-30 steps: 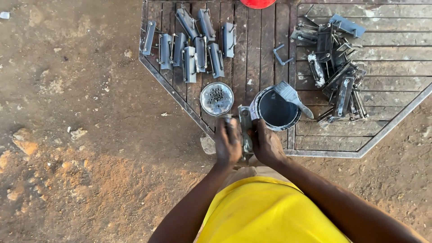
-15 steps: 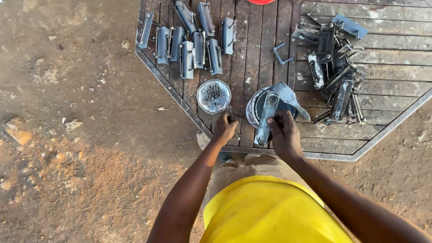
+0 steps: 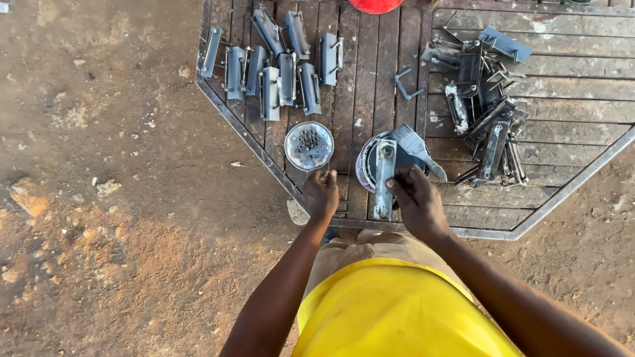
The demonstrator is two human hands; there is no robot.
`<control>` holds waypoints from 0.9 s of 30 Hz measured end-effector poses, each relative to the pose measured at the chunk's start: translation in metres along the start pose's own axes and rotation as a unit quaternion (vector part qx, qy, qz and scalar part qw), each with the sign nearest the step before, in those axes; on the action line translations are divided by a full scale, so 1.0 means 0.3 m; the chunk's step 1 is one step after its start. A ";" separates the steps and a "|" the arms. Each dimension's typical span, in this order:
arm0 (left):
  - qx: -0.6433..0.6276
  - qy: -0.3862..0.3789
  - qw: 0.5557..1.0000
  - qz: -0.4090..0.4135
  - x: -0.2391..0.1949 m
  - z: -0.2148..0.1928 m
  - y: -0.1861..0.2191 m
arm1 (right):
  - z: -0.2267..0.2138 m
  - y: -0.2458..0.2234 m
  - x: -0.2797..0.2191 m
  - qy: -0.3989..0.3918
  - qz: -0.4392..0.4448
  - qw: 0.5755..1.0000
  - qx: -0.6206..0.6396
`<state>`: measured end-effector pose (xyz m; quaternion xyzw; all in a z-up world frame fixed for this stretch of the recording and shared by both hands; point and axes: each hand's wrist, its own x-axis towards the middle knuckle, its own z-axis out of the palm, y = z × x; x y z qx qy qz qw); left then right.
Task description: Painting small metal fabrication parts with a brush and black paint on a metal workbench.
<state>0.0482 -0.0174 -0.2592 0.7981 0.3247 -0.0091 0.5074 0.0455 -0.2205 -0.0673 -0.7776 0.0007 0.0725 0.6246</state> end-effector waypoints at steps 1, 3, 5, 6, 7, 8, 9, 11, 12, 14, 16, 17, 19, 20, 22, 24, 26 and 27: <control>0.001 0.003 1.000 0.001 -0.057 -0.065 0.130 | -0.006 -0.003 0.006 -0.001 -0.001 1.000 0.002; -0.205 -0.085 0.975 -0.032 -0.180 -0.200 0.382 | -0.011 -0.008 0.010 -0.002 -0.074 0.981 -0.177; -0.211 -0.104 0.971 -0.037 -0.120 -0.195 0.315 | 0.006 -0.079 0.011 0.001 -0.157 0.956 -0.246; -0.219 -0.126 0.967 -0.042 -0.092 -0.191 0.281 | 0.012 -0.114 0.010 0.007 -0.238 0.919 -0.314; -0.218 -0.125 0.967 -0.042 -0.098 -0.209 0.305 | 0.010 -0.113 0.006 0.007 -0.238 0.920 -0.312; -0.216 -0.133 0.966 -0.041 -0.099 -0.226 0.334 | 0.008 -0.112 0.009 0.009 -0.279 0.899 -0.337; -0.214 -0.142 0.966 -0.041 -0.099 -0.242 0.364 | 0.006 -0.112 0.011 0.012 -0.319 0.876 -0.361; -0.175 -0.162 0.971 -0.013 -0.149 -0.320 0.437 | 0.005 -0.105 0.003 0.026 -0.341 0.866 -0.365; -0.138 -0.184 0.973 0.015 -0.170 -0.355 0.477 | 0.003 -0.102 0.002 0.041 -0.362 0.854 -0.371; -0.145 -0.199 0.968 0.043 -0.186 -0.374 0.499 | 0.001 -0.110 0.002 0.047 -0.371 0.851 -0.369; -0.152 -0.216 0.962 0.070 -0.209 -0.402 0.533 | -0.002 -0.119 0.002 0.054 -0.378 0.847 -0.368; -0.130 -0.233 0.960 0.082 -0.220 -0.420 0.558 | -0.003 -0.124 0.004 0.063 -0.393 0.845 -0.357; -0.106 -0.254 0.957 0.094 -0.237 -0.437 0.561 | -0.007 -0.133 -0.007 0.072 -0.405 0.843 -0.346; -0.086 -0.281 0.951 0.101 -0.235 -0.435 0.546 | -0.009 -0.139 -0.010 0.079 -0.416 0.842 -0.335; -0.066 -0.310 0.942 0.108 -0.231 -0.432 0.529 | -0.010 -0.135 -0.020 0.086 -0.425 0.841 -0.325; -0.054 -0.307 0.942 0.129 -0.226 -0.424 0.530 | -0.013 -0.117 -0.028 0.082 -0.409 0.859 -0.297; -0.070 -0.298 0.945 0.115 -0.238 -0.413 0.504 | -0.038 -0.008 0.006 0.091 -0.381 0.886 -0.248; -0.084 -0.287 0.949 0.101 -0.246 -0.407 0.489 | -0.052 0.047 0.021 0.100 -0.352 0.910 -0.196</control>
